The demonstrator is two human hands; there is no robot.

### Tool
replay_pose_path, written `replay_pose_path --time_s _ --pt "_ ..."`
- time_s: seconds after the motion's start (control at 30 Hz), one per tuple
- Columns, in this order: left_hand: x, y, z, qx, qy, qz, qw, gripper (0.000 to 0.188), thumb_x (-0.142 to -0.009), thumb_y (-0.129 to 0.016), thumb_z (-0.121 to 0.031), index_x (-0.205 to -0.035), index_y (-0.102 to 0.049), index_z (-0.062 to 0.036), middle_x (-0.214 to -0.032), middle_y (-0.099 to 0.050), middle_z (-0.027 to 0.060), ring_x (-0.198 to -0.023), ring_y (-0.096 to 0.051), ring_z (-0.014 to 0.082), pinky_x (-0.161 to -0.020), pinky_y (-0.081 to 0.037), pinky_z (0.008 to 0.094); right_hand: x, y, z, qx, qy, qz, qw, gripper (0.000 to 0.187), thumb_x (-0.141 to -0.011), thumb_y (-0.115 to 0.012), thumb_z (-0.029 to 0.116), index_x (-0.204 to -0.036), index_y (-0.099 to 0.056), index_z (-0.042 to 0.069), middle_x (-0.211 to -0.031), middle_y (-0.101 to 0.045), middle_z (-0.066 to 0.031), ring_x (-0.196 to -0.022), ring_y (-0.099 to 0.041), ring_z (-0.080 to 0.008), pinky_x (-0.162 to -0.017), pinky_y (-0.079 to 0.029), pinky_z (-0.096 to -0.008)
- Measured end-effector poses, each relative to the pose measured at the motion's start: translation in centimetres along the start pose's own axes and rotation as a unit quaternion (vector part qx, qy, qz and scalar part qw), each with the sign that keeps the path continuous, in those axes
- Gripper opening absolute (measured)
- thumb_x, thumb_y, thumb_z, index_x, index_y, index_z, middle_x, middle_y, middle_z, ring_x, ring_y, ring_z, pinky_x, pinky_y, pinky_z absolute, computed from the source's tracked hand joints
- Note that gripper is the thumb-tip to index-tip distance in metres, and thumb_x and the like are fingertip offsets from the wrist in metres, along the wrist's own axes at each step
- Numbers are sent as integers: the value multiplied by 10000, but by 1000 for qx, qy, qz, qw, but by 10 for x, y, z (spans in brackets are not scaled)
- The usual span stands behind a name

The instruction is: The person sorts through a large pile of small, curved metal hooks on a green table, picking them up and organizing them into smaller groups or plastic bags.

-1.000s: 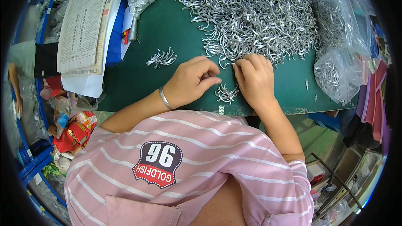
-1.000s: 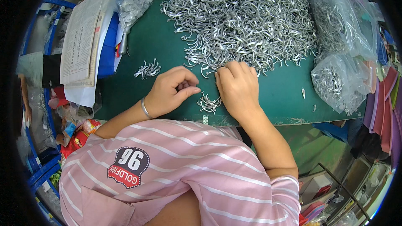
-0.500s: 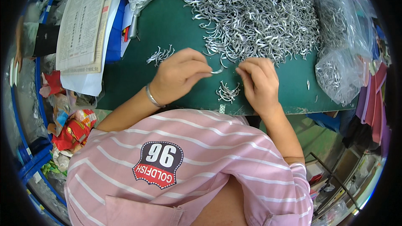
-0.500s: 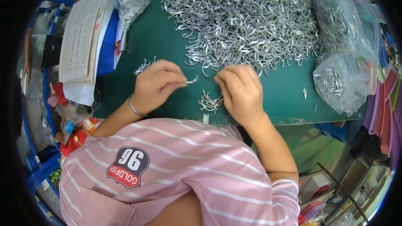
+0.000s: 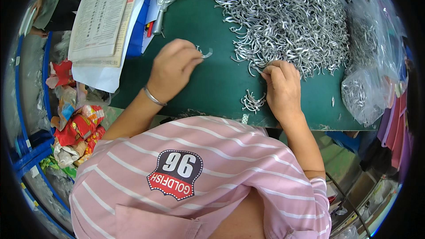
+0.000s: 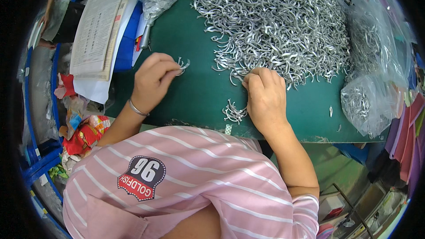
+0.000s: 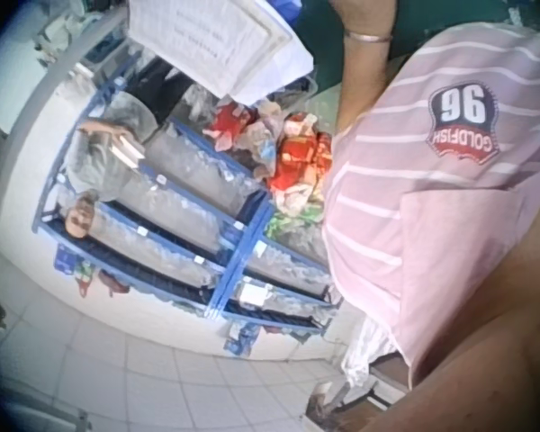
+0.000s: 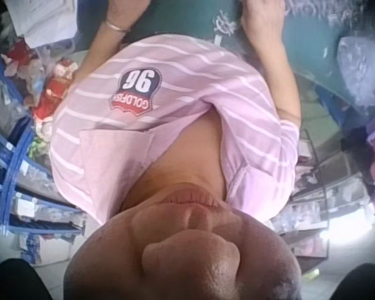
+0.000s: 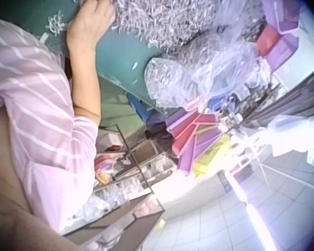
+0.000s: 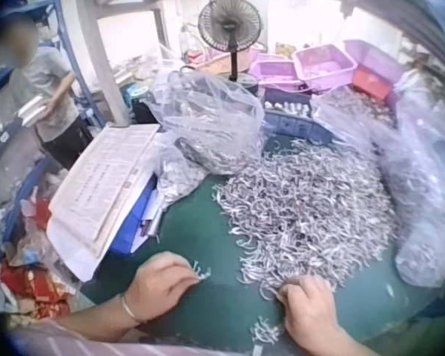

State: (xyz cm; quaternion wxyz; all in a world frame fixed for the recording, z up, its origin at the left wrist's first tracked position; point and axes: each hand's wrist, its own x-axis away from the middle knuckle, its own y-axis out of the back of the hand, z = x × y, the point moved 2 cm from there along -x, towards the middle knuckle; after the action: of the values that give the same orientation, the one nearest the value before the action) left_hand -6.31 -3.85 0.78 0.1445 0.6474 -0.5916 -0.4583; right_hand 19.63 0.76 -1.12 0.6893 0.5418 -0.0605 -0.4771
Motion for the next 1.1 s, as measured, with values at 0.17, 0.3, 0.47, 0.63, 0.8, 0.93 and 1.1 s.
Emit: replay_pose_path --time_s 0.17,0.3,0.47,0.63,0.8,0.93,1.1 --pt "2 1 9 -3 57 25 998 156 -758 -749 16 -894 -677 -10 -909 -617 96 -744 -608 206 -646 -495 285 -1 -1 1 13 -7 27 1000 123 -763 -678 25 -875 -638 58 -914 -595 -57 -814 -547 -258 -711 -401 -384" --pt "-12 -12 -9 51 7 28 998 169 -757 -756 11 -907 -681 -15 -916 -615 91 -738 -600 187 -629 -490 275 -1 -1 -2 14 0 32 999 124 -759 -683 19 -867 -637 60 -907 -590 -55 -800 -543 -258 -705 -394 -381" --pt "-25 -37 -37 146 -22 45 988 239 -735 -779 -13 -956 -694 -43 -944 -616 88 -764 -611 197 -633 -498 290 -3 11 7 -65 -8 0 998 124 -756 -702 19 -847 -626 54 -883 -586 -70 -797 -551 -272 -692 -396 -387" --pt "-28 -48 -46 147 -142 53 978 325 -685 -812 -52 -992 -709 -69 -990 -604 72 -759 -582 182 -645 -498 290 2 18 15 -283 -120 66 949 84 -807 -692 16 -869 -635 9 -829 -578 -91 -738 -563 -249 -657 -450 -349" --pt "-21 -37 -46 111 -204 74 970 275 -687 -803 -54 -944 -717 -98 -990 -593 73 -742 -571 196 -630 -472 286 5 17 18 -428 -215 159 863 43 -855 -661 23 -884 -649 -6 -817 -573 -73 -716 -542 -182 -643 -453 -310" --pt "-12 -22 -31 66 -176 86 978 186 -729 -762 -26 -896 -704 -83 -980 -587 98 -767 -591 223 -656 -477 305 -3 12 15 -321 -124 97 934 90 -843 -666 26 -928 -655 -3 -840 -612 -113 -761 -597 -265 -666 -474 -338" --pt "1 3 15 -50 10 67 996 120 -777 -712 10 -889 -670 1 -961 -585 128 -855 -598 263 -737 -494 321 -10 -3 -1 -40 -16 17 999 95 -772 -694 44 -856 -650 48 -825 -575 -70 -766 -562 -284 -663 -444 -399"
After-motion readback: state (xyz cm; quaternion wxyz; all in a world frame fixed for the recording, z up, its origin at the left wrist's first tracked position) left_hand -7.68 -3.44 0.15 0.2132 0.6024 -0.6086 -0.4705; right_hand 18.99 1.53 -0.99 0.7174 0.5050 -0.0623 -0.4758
